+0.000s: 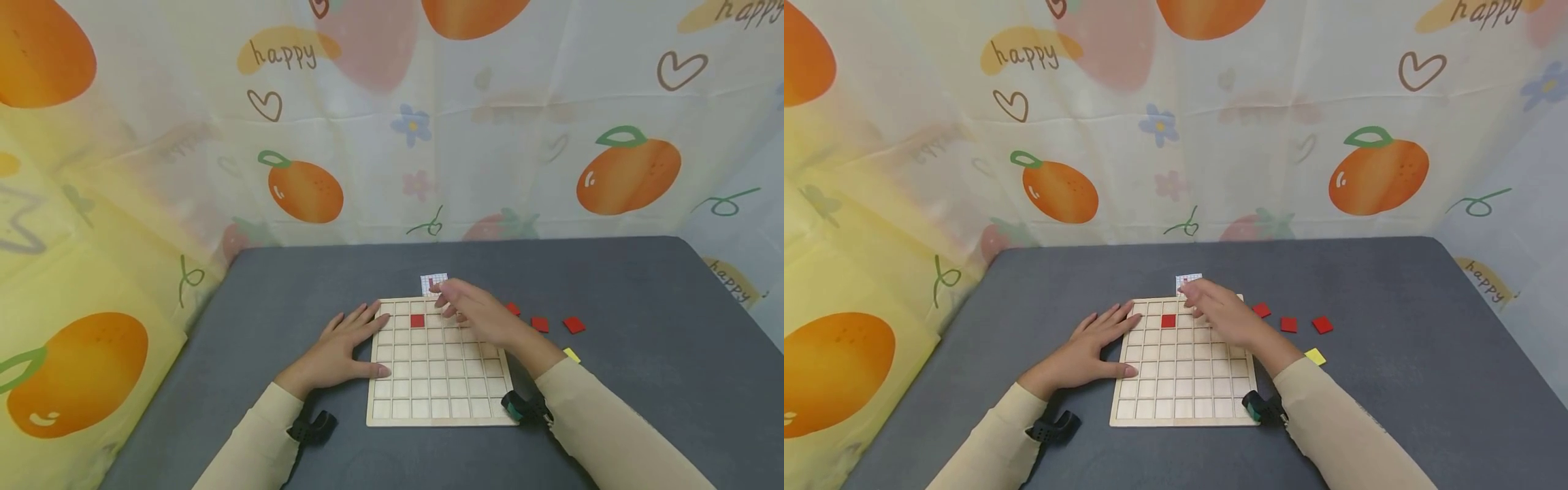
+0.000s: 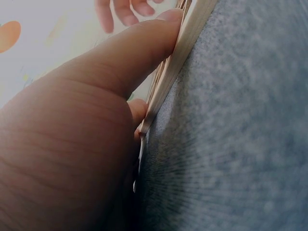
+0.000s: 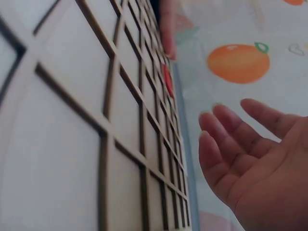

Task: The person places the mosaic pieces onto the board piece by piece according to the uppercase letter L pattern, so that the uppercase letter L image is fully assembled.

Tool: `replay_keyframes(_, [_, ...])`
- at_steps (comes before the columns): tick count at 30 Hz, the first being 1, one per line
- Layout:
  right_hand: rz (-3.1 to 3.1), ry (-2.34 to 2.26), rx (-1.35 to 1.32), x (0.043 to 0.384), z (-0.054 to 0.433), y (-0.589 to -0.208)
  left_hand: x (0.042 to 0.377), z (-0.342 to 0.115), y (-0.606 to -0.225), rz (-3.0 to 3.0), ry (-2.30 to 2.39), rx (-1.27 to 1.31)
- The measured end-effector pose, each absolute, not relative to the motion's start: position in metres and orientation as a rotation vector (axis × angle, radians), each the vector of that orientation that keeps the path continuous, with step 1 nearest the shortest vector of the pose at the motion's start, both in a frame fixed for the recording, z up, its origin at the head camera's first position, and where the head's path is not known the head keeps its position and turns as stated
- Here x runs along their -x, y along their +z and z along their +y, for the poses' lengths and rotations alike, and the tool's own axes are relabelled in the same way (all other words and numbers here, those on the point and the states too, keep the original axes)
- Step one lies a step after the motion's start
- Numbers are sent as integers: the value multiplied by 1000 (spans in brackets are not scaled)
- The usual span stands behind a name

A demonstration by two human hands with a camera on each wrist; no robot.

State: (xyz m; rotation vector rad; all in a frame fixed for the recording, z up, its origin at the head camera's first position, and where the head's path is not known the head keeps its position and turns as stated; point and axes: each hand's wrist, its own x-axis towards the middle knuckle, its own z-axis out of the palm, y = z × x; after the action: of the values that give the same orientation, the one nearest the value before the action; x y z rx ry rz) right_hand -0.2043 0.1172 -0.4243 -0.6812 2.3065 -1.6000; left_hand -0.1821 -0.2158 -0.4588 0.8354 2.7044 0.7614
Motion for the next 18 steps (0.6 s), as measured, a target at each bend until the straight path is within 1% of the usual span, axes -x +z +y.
replay_keyframes(7, [2356, -1653, 716, 202, 144, -417, 180, -216, -459, 2704, 775, -820])
replay_keyframes(18, [2402, -1727, 649, 199, 184, -413, 182, -216, -461, 2711, 772, -842])
